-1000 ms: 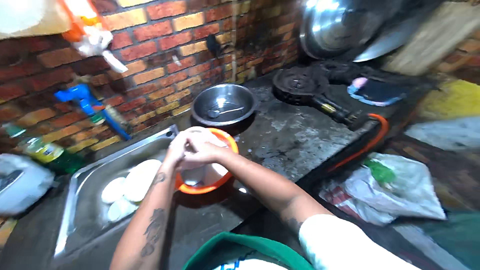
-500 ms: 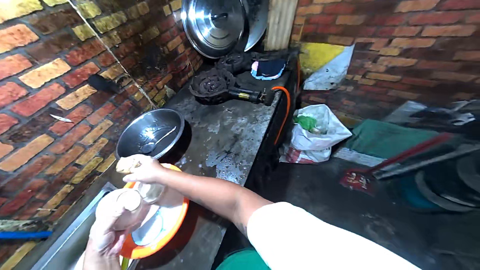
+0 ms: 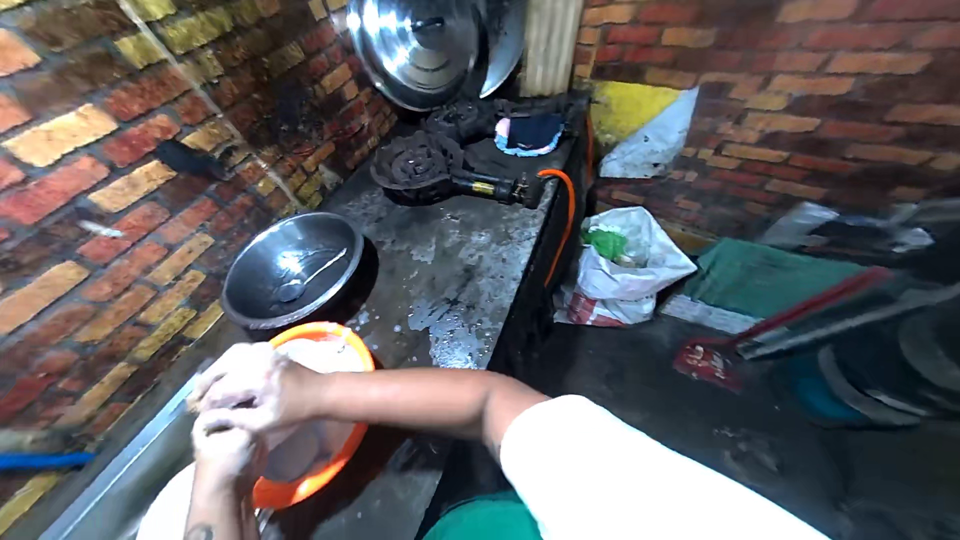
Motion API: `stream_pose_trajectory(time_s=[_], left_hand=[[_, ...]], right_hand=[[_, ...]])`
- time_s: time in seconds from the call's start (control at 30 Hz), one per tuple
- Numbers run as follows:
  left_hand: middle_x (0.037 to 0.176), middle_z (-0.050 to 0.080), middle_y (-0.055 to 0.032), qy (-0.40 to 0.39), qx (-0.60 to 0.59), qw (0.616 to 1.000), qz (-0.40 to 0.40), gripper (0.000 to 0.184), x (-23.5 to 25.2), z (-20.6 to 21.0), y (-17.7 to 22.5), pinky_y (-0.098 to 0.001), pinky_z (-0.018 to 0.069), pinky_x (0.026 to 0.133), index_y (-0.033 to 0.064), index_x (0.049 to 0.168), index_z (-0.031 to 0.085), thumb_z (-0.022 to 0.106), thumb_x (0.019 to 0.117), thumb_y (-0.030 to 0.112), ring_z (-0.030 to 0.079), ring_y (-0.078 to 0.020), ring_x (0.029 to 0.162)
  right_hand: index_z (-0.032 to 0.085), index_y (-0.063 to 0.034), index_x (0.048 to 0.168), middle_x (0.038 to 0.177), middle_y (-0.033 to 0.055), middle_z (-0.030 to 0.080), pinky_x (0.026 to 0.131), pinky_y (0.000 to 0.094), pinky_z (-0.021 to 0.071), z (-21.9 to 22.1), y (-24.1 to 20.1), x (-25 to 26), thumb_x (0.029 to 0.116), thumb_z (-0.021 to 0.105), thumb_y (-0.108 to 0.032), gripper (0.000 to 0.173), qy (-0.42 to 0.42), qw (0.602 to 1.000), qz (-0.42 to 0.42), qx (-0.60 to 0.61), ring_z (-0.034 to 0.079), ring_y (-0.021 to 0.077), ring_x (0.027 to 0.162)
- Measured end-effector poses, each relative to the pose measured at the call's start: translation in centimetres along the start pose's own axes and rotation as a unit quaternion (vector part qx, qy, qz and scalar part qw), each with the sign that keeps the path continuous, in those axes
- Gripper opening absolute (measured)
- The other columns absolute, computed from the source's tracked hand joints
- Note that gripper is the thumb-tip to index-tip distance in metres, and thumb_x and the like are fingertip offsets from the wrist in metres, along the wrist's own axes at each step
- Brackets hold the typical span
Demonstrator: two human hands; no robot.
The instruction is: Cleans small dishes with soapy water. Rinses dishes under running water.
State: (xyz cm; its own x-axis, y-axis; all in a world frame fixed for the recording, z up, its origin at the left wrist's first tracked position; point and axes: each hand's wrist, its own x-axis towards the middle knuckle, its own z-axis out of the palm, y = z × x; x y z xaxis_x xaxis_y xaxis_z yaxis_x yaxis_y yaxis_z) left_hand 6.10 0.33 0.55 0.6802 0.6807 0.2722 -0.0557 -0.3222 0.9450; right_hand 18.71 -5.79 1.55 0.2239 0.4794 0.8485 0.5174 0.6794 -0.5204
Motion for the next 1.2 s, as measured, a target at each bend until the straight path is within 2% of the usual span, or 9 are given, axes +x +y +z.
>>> stream_pose_trajectory(time_s=[0.13, 0.27, 0.47, 0.53, 0.63, 0.8, 0.97, 1.07, 1.2], left_hand=[[0.087, 0.072, 0.0048, 0.004, 0.028, 1.0, -0.011, 0.038, -0.7, 1.6, 3.0, -0.0285, 0.0617, 0.075, 0.0051, 0.105, 0.062, 0.076, 0.0704, 0.004, 0.07, -0.0062, 0.082], [0.087, 0.075, -0.0013, 0.014, 0.124, 0.988, 0.088, 0.028, -0.4, 2.3, 2.4, -0.026, 0.0625, 0.079, -0.002, 0.102, 0.068, 0.081, 0.079, 0.007, 0.072, -0.0043, 0.081], [0.086, 0.074, -0.015, 0.04, 0.252, 0.932, 0.256, 0.027, -0.4, 1.5, -1.2, -0.0332, 0.06, 0.083, -0.0073, 0.092, 0.072, 0.076, 0.0864, 0.019, 0.074, -0.0156, 0.083], [0.081, 0.073, -0.0089, 0.132, 0.202, 0.959, 0.146, 0.03, -0.4, 1.7, -0.3, -0.0265, 0.0601, 0.075, -0.0083, 0.095, 0.069, 0.076, 0.086, 0.019, 0.071, -0.007, 0.075], [0.096, 0.066, -0.0117, 0.269, 0.055, 0.959, -0.072, 0.027, 0.6, 0.2, 1.1, -0.035, 0.0572, 0.079, -0.0054, 0.121, 0.058, 0.064, 0.0984, 0.007, 0.066, -0.0151, 0.084], [0.115, 0.065, -0.0115, 0.281, -0.083, 0.948, -0.124, 0.03, 0.2, -0.4, 1.2, -0.0361, 0.0553, 0.089, 0.0019, 0.134, 0.056, 0.043, 0.1104, 0.016, 0.064, -0.0151, 0.101], [0.099, 0.066, -0.0077, 0.285, -0.148, 0.936, -0.147, 0.034, 0.7, -0.1, 2.4, -0.0344, 0.056, 0.076, 0.0057, 0.126, 0.058, 0.04, 0.1118, 0.031, 0.065, -0.0151, 0.086], [0.118, 0.062, -0.0121, 0.3, -0.187, 0.921, -0.163, 0.045, 0.1, -1.2, 1.9, -0.0397, 0.0548, 0.087, 0.0055, 0.14, 0.048, 0.03, 0.1137, 0.036, 0.062, -0.0195, 0.101], [0.117, 0.064, -0.0116, 0.243, -0.128, 0.946, -0.174, 0.034, 0.1, -0.6, 1.9, -0.039, 0.0537, 0.085, 0.006, 0.137, 0.055, 0.042, 0.1107, 0.022, 0.062, -0.0178, 0.099]], right_hand=[[0.069, 0.0101, 0.106, 0.105, 0.021, 0.07, 0.089, 0.0408, 0.0576, -0.5, 1.6, 0.7, 0.0908, 0.068, -0.002, 0.02, 0.007, 0.975, 0.203, 0.094, 0.068, 0.0256, 0.099], [0.064, 0.001, 0.128, 0.117, 0.0162, 0.07, 0.094, 0.0424, 0.0552, -0.8, 2.2, 2.1, 0.1088, 0.048, -0.021, 0.034, 0.057, 0.85, 0.471, 0.228, 0.067, 0.0225, 0.106], [0.057, -0.0079, 0.122, 0.092, 0.0076, 0.061, 0.07, 0.0346, 0.0531, -0.3, 0.5, -0.1, 0.1122, 0.037, -0.032, 0.033, 0.069, 0.663, 0.64, 0.383, 0.06, 0.0166, 0.079], [0.057, -0.0075, 0.114, 0.081, 0.0048, 0.06, 0.059, 0.0292, 0.0524, 0.2, -0.3, -0.5, 0.1102, 0.042, -0.025, 0.023, 0.013, 0.688, 0.642, 0.34, 0.06, 0.0125, 0.067], [0.059, 0.0003, 0.127, 0.105, 0.0121, 0.064, 0.081, 0.0335, 0.0548, -0.1, -2.0, -0.5, 0.1094, 0.049, -0.02, 0.029, -0.064, 0.77, 0.594, 0.223, 0.062, 0.0163, 0.09], [0.069, 0.0007, 0.12, 0.119, 0.0168, 0.068, 0.095, 0.0428, 0.0549, 0.6, 0.5, 0.5, 0.1014, 0.062, -0.014, 0.025, -0.031, 0.935, 0.354, 0.006, 0.066, 0.0237, 0.109], [0.07, 0.0041, 0.119, 0.116, 0.0222, 0.069, 0.103, 0.0506, 0.0512, 1.4, 0.2, 0.4, 0.0981, 0.063, -0.009, 0.026, -0.166, 0.963, 0.189, -0.099, 0.066, 0.0348, 0.114], [0.071, 0.0019, 0.117, 0.116, 0.0202, 0.071, 0.102, 0.0521, 0.0512, -0.7, 1.4, 0.7, 0.1017, 0.061, -0.012, 0.023, -0.289, 0.931, 0.194, -0.113, 0.068, 0.0331, 0.112], [0.07, 0.0027, 0.116, 0.115, 0.0222, 0.068, 0.102, 0.0511, 0.0516, -1.0, 3.2, 2.2, 0.1, 0.061, -0.016, 0.026, -0.187, 0.955, 0.201, -0.115, 0.065, 0.0337, 0.112]])
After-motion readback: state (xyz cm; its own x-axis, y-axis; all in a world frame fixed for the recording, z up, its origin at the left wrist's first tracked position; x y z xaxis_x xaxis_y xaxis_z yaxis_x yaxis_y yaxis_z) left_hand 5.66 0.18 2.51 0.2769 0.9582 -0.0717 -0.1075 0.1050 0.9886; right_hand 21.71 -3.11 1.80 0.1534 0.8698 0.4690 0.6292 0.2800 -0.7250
